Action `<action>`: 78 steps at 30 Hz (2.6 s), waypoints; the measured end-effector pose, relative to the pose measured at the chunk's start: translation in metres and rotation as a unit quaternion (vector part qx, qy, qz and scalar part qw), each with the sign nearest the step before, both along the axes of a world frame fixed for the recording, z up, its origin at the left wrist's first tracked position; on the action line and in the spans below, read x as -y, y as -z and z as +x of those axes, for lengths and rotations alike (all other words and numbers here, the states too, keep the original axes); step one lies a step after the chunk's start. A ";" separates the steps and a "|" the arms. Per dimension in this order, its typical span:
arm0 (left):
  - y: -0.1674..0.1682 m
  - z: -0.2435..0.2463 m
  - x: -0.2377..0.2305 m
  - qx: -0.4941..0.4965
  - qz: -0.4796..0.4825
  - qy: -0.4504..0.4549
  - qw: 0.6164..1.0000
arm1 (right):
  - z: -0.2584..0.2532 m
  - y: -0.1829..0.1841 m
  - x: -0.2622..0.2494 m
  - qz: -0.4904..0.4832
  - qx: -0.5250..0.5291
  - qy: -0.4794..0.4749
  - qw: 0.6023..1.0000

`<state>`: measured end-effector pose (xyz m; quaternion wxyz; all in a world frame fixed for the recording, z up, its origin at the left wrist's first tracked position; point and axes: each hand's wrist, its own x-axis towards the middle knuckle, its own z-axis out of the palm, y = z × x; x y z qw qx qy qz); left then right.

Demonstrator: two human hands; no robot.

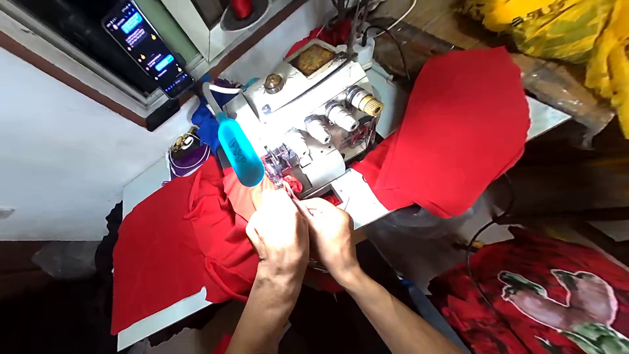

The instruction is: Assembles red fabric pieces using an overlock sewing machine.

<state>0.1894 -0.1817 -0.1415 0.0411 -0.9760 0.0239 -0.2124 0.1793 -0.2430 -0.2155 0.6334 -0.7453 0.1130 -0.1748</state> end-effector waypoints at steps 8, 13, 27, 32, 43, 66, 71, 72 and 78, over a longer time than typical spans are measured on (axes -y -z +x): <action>0.084 -0.118 -0.052 0.056 -0.351 0.037 0.934 | -0.010 0.004 0.004 0.386 -0.147 -0.170 0.895; 0.093 -0.110 -0.128 0.032 -0.327 -0.026 0.944 | -0.022 -0.010 -0.022 0.613 -0.134 -0.263 0.733; 0.076 -0.048 -0.108 0.109 -0.198 0.256 0.940 | -0.034 0.003 0.004 0.312 -0.104 -0.239 0.914; 0.061 -0.052 -0.108 0.098 -0.309 0.249 0.913 | -0.027 0.011 0.015 0.196 -0.105 -0.229 0.948; 0.078 -0.062 -0.095 0.084 -0.231 0.223 0.943 | -0.025 -0.005 0.021 0.299 -0.147 -0.297 0.895; 0.036 -0.047 -0.061 0.071 -0.279 0.266 0.920 | -0.020 0.015 0.026 0.056 -0.100 -0.162 0.980; 0.044 -0.019 -0.055 0.072 -0.215 0.241 0.944 | -0.006 0.011 0.024 0.086 -0.079 -0.148 0.982; 0.046 -0.016 -0.055 0.078 -0.207 0.239 0.946 | -0.006 0.010 0.023 0.109 -0.077 -0.152 0.979; 0.053 -0.020 -0.060 0.095 -0.180 0.255 0.945 | -0.019 0.004 0.023 0.228 -0.110 -0.187 0.949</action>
